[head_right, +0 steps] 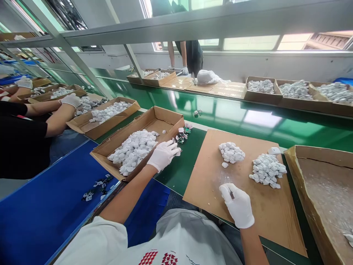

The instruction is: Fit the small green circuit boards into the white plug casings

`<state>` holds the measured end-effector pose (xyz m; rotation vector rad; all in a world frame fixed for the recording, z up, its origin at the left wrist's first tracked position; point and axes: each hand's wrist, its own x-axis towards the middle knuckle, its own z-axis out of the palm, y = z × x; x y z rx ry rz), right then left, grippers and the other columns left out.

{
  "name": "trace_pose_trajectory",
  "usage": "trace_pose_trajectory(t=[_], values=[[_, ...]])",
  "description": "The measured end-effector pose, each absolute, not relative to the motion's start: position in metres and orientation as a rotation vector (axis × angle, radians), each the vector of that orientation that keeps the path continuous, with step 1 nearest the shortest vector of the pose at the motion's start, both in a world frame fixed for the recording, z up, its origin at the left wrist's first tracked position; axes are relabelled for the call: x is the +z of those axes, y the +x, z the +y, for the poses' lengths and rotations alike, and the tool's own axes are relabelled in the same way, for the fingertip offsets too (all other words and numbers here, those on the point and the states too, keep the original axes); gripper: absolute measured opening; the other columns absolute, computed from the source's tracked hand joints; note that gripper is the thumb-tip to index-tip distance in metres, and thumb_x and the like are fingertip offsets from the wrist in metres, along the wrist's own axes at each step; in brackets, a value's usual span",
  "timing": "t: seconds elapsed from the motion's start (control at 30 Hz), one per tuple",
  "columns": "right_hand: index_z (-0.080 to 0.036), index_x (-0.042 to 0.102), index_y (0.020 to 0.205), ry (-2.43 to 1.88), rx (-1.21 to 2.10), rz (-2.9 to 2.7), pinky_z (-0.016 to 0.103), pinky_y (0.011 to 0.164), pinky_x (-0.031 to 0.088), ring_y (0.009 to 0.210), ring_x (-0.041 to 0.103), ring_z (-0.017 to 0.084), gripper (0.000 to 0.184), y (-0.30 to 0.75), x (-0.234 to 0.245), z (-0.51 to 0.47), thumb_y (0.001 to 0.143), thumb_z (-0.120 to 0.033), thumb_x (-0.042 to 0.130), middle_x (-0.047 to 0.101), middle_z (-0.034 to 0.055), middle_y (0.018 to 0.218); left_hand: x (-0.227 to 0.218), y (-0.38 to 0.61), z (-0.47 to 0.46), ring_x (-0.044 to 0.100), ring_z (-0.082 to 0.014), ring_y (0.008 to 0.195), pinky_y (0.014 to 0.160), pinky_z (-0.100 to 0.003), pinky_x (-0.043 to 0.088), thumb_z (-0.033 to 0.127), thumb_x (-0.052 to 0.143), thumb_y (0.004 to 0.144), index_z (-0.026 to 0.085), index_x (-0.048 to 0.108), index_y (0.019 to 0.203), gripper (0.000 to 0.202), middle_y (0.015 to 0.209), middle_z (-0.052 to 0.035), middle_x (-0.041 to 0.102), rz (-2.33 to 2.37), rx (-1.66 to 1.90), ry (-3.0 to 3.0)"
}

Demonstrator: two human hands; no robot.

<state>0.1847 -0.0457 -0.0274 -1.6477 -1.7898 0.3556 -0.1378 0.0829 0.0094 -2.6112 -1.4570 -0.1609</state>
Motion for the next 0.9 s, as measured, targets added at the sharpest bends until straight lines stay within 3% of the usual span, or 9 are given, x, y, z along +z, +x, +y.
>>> trace_pose_trajectory(t=[0.1, 0.27, 0.33, 0.5, 0.7, 0.8, 0.9], values=[[-0.021, 0.068, 0.084, -1.627, 0.323, -1.745, 0.021, 0.056, 0.051, 0.053, 0.063, 0.012, 0.029, 0.184, -0.032, -0.044, 0.086, -0.042, 0.049, 0.070, -0.0001, 0.066, 0.013, -0.133, 0.084, 0.052, -0.0253, 0.113, 0.089, -0.040, 0.044, 0.017, 0.046, 0.088, 0.025, 0.068, 0.109, 0.031, 0.115, -0.0127, 0.063, -1.372, -0.310, -2.635], [-0.020, 0.067, 0.095, -1.530, 0.309, -1.721, 0.024, 0.064, 0.055, 0.068, 0.068, 0.014, 0.024, 0.183, -0.040, -0.040, 0.086, -0.036, 0.051, 0.073, 0.0037, 0.084, 0.010, -0.093, 0.067, 0.056, -0.0201, 0.104, 0.089, -0.033, 0.045, 0.024, 0.054, 0.086, 0.031, 0.067, 0.108, 0.026, 0.113, -0.0059, 0.062, -1.036, -0.506, -2.871], [-0.020, 0.065, 0.100, -1.504, 0.319, -1.703, 0.025, 0.068, 0.056, 0.070, 0.068, 0.015, 0.024, 0.184, -0.041, -0.040, 0.085, -0.033, 0.051, 0.073, 0.0041, 0.086, 0.003, -0.073, 0.058, 0.056, -0.0185, 0.099, 0.090, -0.032, 0.044, 0.023, 0.052, 0.088, 0.030, 0.066, 0.110, 0.027, 0.106, -0.0044, 0.064, -0.868, -0.482, -2.958], [-0.020, 0.064, 0.102, -1.582, 0.359, -1.647, 0.026, 0.069, 0.057, 0.070, 0.070, 0.016, 0.024, 0.185, -0.038, -0.042, 0.085, -0.035, 0.054, 0.074, 0.0037, 0.085, -0.015, -0.047, 0.041, 0.049, -0.0237, 0.117, 0.096, -0.040, 0.043, 0.014, 0.045, 0.089, 0.032, 0.063, 0.116, 0.037, 0.118, -0.0070, 0.060, -0.956, -0.569, -2.870], [-0.022, 0.064, 0.095, -1.660, 0.421, -1.665, 0.024, 0.061, 0.054, 0.059, 0.066, 0.014, 0.024, 0.181, -0.034, -0.043, 0.088, -0.040, 0.050, 0.072, 0.0013, 0.076, -0.016, -0.042, 0.015, 0.056, -0.0188, 0.107, 0.094, -0.036, 0.046, 0.017, 0.048, 0.089, 0.042, 0.065, 0.112, 0.038, 0.106, -0.0034, 0.064, -0.969, -0.701, -3.005], [-0.022, 0.063, 0.097, -1.683, 0.443, -1.634, 0.025, 0.063, 0.054, 0.062, 0.066, 0.015, 0.024, 0.182, -0.032, -0.043, 0.087, -0.039, 0.050, 0.073, 0.0022, 0.081, -0.022, -0.030, 0.004, 0.056, -0.0195, 0.106, 0.097, -0.037, 0.045, 0.017, 0.053, 0.085, 0.044, 0.066, 0.109, 0.038, 0.118, -0.0033, 0.060, -0.885, -0.633, -3.131], [-0.022, 0.062, 0.098, -1.645, 0.510, -1.590, 0.027, 0.070, 0.054, 0.074, 0.069, 0.016, 0.023, 0.184, -0.030, -0.044, 0.087, -0.039, 0.051, 0.073, 0.0035, 0.091, -0.029, -0.023, 0.004, 0.049, -0.0245, 0.121, 0.102, -0.041, 0.040, 0.009, 0.053, 0.081, 0.044, 0.064, 0.112, 0.049, 0.135, -0.0028, 0.051, -0.823, -0.638, -3.169]])
